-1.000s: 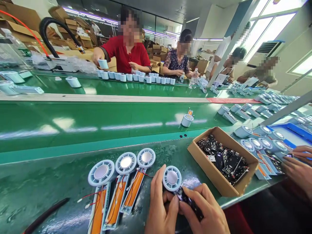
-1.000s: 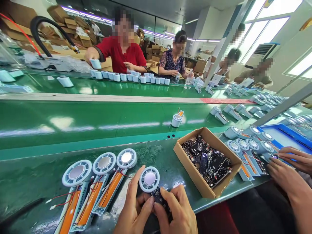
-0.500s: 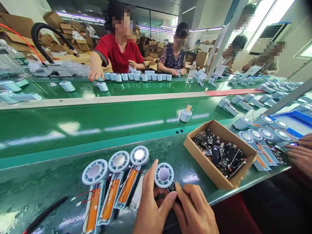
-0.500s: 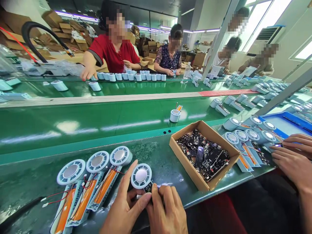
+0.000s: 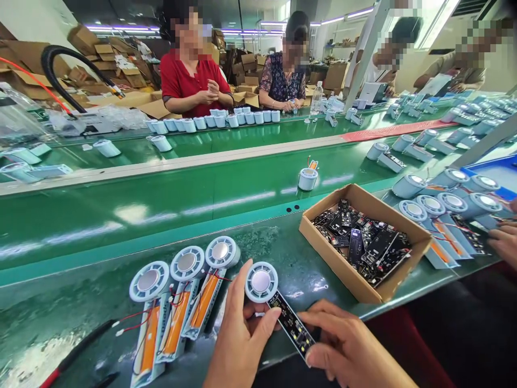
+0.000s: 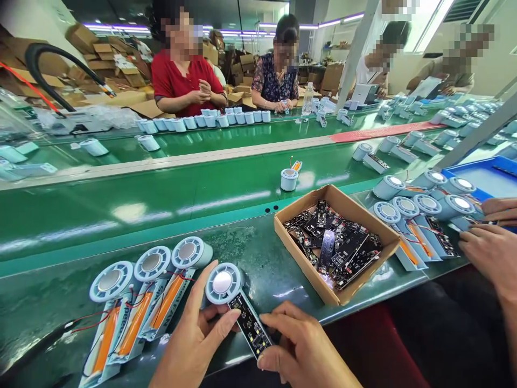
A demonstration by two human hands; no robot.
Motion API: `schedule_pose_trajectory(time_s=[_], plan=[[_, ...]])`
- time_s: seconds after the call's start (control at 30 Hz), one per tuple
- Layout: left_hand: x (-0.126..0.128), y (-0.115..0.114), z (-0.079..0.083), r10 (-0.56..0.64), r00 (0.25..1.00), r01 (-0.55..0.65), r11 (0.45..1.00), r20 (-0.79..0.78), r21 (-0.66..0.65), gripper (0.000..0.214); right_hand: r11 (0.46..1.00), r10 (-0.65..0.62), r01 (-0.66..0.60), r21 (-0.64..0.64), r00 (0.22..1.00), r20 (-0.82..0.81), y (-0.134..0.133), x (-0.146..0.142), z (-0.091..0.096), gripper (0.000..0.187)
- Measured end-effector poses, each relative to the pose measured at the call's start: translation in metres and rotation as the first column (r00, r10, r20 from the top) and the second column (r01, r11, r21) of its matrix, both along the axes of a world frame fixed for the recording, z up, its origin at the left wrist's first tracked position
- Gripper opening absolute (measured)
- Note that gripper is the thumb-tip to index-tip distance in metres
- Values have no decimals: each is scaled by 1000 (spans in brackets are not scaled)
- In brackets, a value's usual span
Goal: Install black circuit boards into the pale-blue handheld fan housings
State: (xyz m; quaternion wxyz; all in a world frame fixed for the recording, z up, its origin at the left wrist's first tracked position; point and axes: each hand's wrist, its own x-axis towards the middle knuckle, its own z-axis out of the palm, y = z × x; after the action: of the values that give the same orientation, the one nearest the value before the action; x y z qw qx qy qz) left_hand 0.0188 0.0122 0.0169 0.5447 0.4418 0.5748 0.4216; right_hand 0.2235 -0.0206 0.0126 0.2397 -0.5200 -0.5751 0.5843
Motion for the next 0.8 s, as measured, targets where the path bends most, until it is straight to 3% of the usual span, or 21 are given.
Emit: schedule_pose_trajectory(time_s=[0.17, 0.33, 0.43, 0.5, 0.57, 0.7, 0.8], plan=[[-9, 1, -4, -101, 995, 101, 995, -23, -5, 77, 999, -28, 28, 41, 1000, -14, 10, -8, 18, 36], [-13, 0, -12, -134, 986, 146, 982, -102, 123, 66, 986, 33, -57, -157, 988, -153, 20, -17, 29, 51], [-13, 1, -16, -113, 988, 128, 980, -108, 150, 63, 998, -49, 48, 42, 999, 14, 24, -26, 22, 26], [-13, 2, -20, -105, 989, 120, 981, -101, 154, 63, 970, -108, 73, 233, 985, 138, 24, -31, 16, 13], [-15, 3, -25, -110, 990, 122, 980, -84, 155, 64, 943, -122, 47, 329, 970, 211, 23, -33, 10, 12], [-18, 3, -34, -136, 989, 145, 971, -59, 190, 67, 945, -103, 27, 326, 971, 218, 22, -32, 6, 18], [-18, 1, -32, -87, 989, 113, 965, -117, 235, 65, 976, -55, 38, 212, 996, 71, 27, -32, 8, 18]])
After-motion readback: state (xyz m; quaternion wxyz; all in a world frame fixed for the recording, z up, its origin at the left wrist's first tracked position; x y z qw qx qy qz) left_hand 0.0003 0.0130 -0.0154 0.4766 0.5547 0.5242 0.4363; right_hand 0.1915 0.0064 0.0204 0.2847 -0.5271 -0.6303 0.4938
